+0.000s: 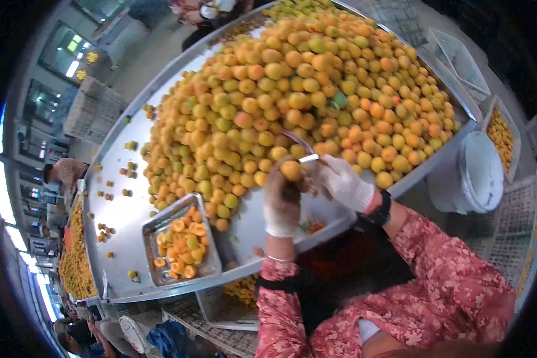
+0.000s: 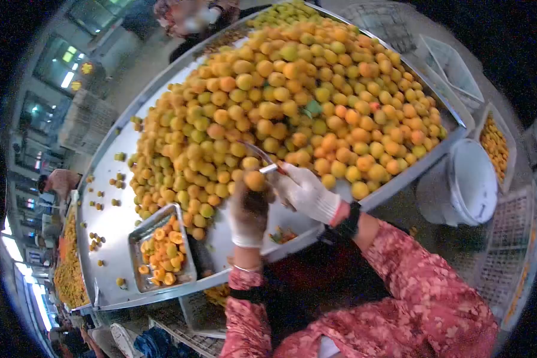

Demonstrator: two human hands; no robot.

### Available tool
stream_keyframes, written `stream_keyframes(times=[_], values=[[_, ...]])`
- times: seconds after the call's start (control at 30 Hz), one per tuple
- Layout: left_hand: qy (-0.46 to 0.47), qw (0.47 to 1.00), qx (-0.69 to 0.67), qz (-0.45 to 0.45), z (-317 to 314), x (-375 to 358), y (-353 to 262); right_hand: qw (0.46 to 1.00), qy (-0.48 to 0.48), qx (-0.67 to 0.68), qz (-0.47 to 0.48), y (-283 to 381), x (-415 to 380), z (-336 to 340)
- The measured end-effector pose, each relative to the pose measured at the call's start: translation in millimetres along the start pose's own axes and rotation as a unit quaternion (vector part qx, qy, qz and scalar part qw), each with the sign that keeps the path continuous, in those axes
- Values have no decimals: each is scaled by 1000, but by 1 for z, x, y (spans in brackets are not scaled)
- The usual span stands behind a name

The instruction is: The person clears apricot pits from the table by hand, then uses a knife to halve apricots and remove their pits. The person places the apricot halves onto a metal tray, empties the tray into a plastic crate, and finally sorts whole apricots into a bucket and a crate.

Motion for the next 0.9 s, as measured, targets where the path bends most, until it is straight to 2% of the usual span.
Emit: stream_keyframes(times=[0.03,0.07,0.1,0.13,0.17,0.2,0.23,0.33,0.43,0.5,0.57,0.63,0.67,0.7,0.77,0.83,0.9], values=[[0,989,122,-79,3,3,1,998,9,-51,22,3,5,-4],[-4,952,254,-173,1,8,-13,999,7,-37,32,0,9,-8],[-11,891,373,-259,-6,9,-31,999,2,-27,40,-3,9,-12],[-14,887,372,-275,-9,7,-43,995,-5,-79,55,0,9,-15],[-20,986,142,-83,-9,4,-45,999,-8,-49,-14,5,7,-18],[-18,987,-101,120,-13,2,-41,999,-4,-45,-23,3,8,-18],[-16,988,-104,115,-14,2,-44,999,1,-41,-34,0,8,-19],[-36,995,14,95,-11,-1,-52,998,-4,-60,0,1,5,-25],[-9,995,-38,87,-5,-2,-44,998,-6,-59,-25,7,5,-29],[-11,996,15,92,0,-1,-46,998,-25,10,-65,6,6,-31],[-12,997,10,70,3,-1,-43,993,-11,68,-96,-3,8,-28],[3,995,94,44,10,2,-15,999,-26,-19,15,-54,21,-1],[7,989,141,41,11,1,-25,991,-31,128,0,-63,24,-1],[10,981,190,48,11,1,-40,961,-42,273,-34,-65,23,-8],[40,994,99,31,14,-2,-49,951,-66,280,-113,-37,23,-29],[21,985,169,-42,13,1,-39,967,-50,225,-106,-29,23,-25],[30,975,221,-23,15,-3,-51,971,-1,222,-86,-34,26,-20]])
Point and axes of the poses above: each hand's wrist, its own x-axis towards the middle knuckle, its own z-axis out of the back of the hand, y = z × x, the point moved 2 cm from there along x, towards the middle knuckle, and after that the axes turned 6 degrees about x, right-handed, at the moved point
